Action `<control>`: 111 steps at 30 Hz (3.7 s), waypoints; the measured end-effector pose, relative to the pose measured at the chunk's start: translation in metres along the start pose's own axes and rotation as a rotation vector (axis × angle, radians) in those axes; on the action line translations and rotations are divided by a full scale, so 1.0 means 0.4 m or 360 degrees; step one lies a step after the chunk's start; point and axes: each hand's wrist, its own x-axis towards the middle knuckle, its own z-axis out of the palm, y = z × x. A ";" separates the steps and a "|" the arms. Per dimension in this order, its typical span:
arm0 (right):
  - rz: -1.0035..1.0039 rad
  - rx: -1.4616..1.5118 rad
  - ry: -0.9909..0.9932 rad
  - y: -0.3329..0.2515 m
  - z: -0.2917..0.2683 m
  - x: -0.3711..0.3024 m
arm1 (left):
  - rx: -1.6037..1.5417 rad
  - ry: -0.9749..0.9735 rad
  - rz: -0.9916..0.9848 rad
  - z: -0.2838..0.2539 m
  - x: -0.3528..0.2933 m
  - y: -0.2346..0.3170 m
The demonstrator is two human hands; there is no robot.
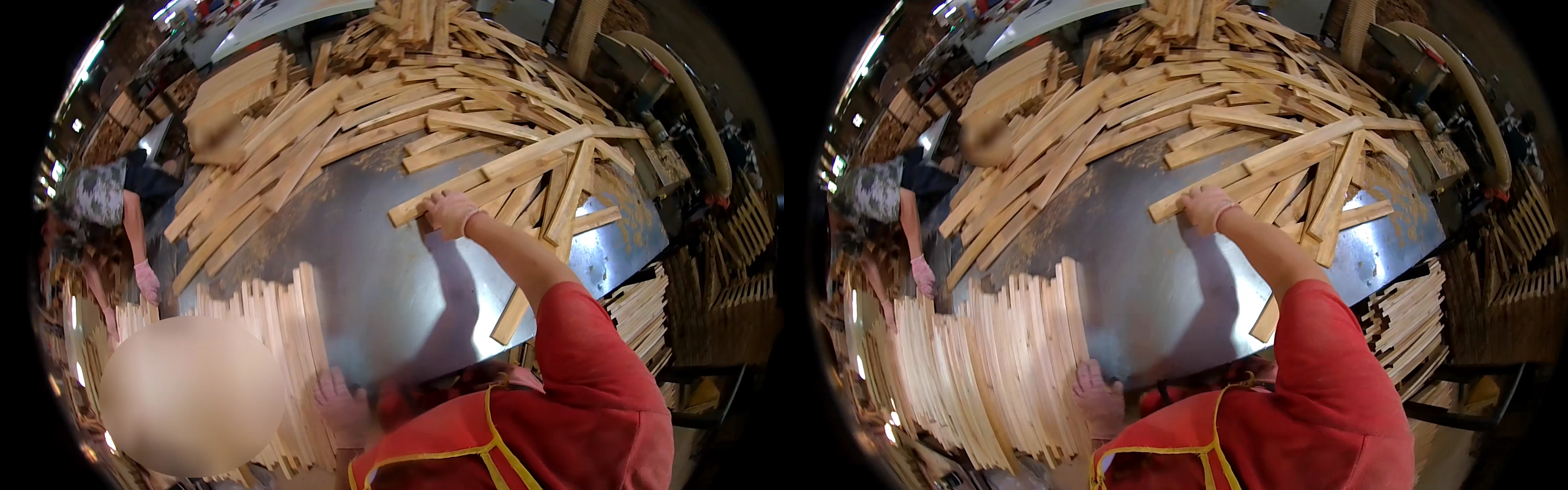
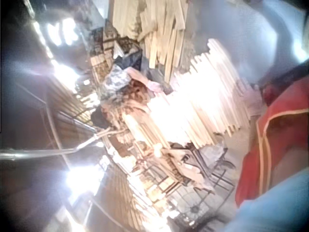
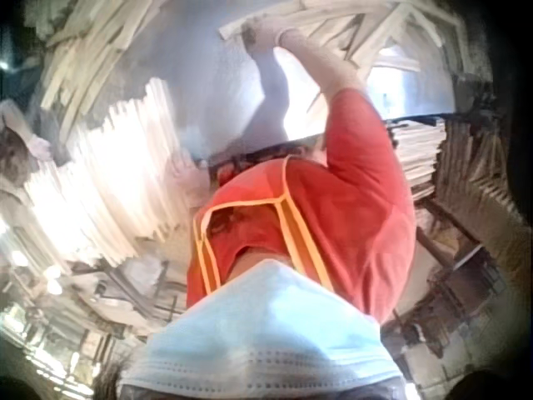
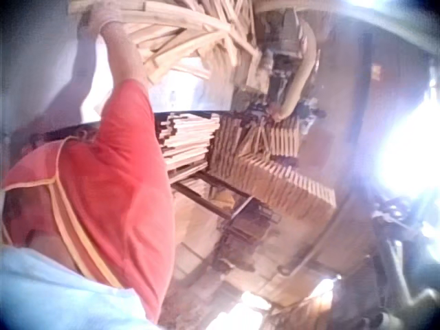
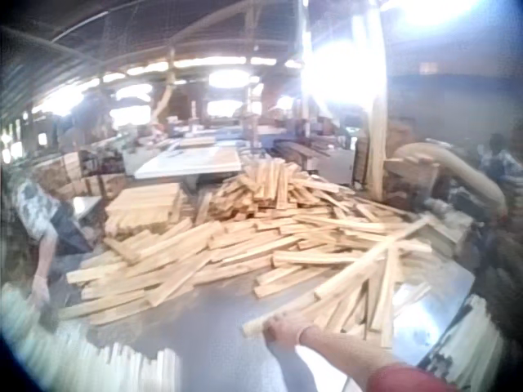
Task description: The person picks up thin wooden planks from a pile on a metal table and stacks them neatly. They handle the planks one by one, aligning them into a growing stack on the left side of the table.
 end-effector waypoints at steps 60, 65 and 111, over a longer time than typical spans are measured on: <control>-0.0531 0.1238 -0.0552 -0.583 0.389 -0.336 | -0.0408 -0.0511 -0.0119 -0.057 0.088 0.190; -0.1023 0.1269 -0.0218 -0.456 0.246 -0.194 | -0.0010 -0.0754 -0.0222 0.035 0.131 0.168; 0.0028 0.1543 0.0488 -0.490 0.145 -0.161 | 0.0101 -0.0036 -0.0192 -0.018 -0.045 0.098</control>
